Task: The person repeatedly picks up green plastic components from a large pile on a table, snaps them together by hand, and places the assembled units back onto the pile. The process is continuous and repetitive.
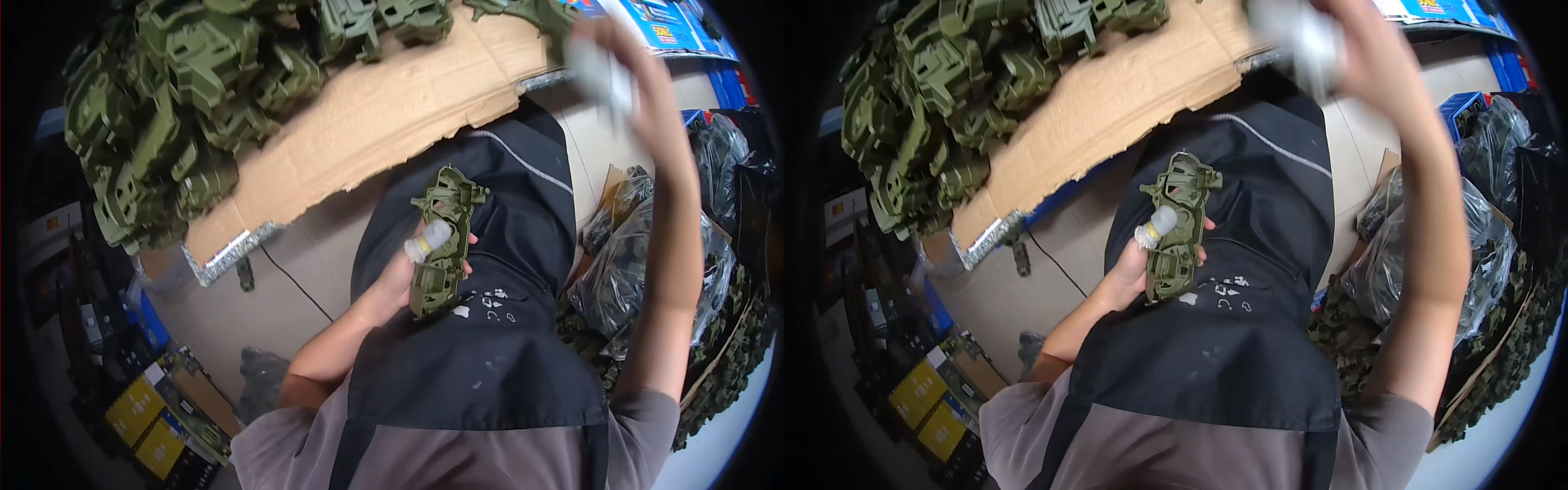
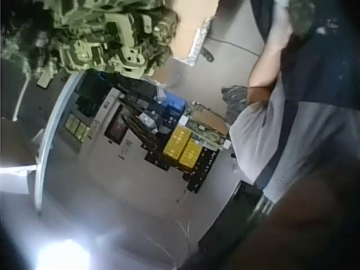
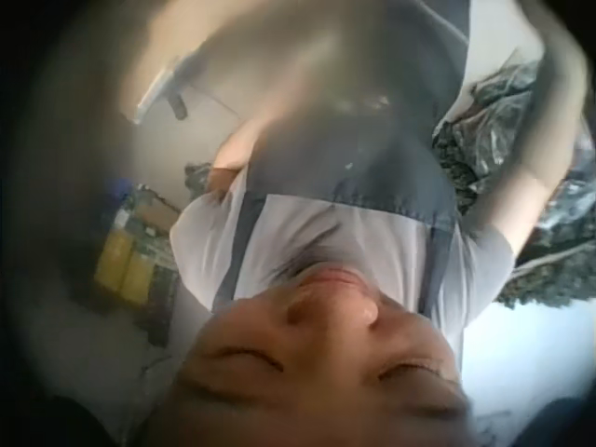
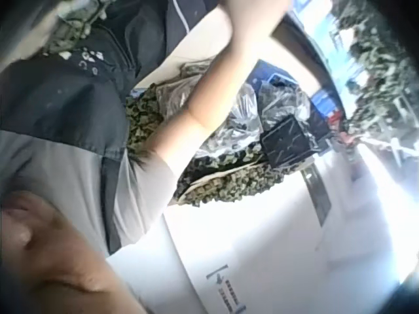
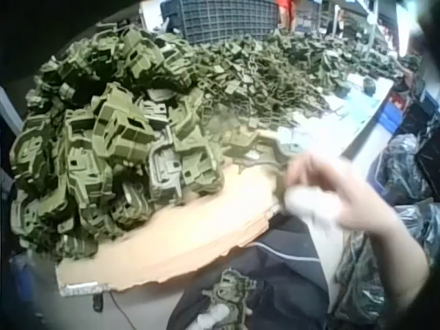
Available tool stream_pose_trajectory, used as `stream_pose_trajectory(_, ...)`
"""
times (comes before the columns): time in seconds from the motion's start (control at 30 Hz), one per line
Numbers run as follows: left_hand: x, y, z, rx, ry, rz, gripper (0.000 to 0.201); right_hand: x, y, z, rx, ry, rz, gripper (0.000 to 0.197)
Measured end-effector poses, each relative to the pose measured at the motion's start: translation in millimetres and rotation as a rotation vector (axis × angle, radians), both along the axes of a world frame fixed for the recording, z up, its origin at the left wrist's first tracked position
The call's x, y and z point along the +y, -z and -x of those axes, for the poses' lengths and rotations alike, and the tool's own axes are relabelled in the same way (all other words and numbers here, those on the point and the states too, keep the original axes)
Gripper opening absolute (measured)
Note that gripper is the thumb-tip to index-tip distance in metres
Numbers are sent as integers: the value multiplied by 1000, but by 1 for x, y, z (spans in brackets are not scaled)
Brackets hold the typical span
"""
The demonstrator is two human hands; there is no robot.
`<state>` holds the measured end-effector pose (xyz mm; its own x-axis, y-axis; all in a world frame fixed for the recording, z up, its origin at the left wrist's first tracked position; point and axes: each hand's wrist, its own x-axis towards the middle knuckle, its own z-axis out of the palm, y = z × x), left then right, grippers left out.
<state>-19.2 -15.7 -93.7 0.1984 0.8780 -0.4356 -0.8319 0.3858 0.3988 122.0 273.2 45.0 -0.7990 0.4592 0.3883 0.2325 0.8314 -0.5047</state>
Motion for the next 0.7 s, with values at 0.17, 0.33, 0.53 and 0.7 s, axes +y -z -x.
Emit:
stream_pose_trajectory(0.17,1,1,-15,-15,-76,220,39,-174,59,-56,-303,-271,586,33)
stream_pose_trajectory(0.33,4,1,-11,117,18,168,36,-182,44,-52,-301,-317,587,35)
stream_pose_trajectory(0.53,2,-1,-17,128,9,181,41,-188,70,-39,-375,-375,600,29)
stream_pose_trajectory(0.7,6,-6,-19,110,-59,227,32,-197,68,-31,-450,-336,556,22)
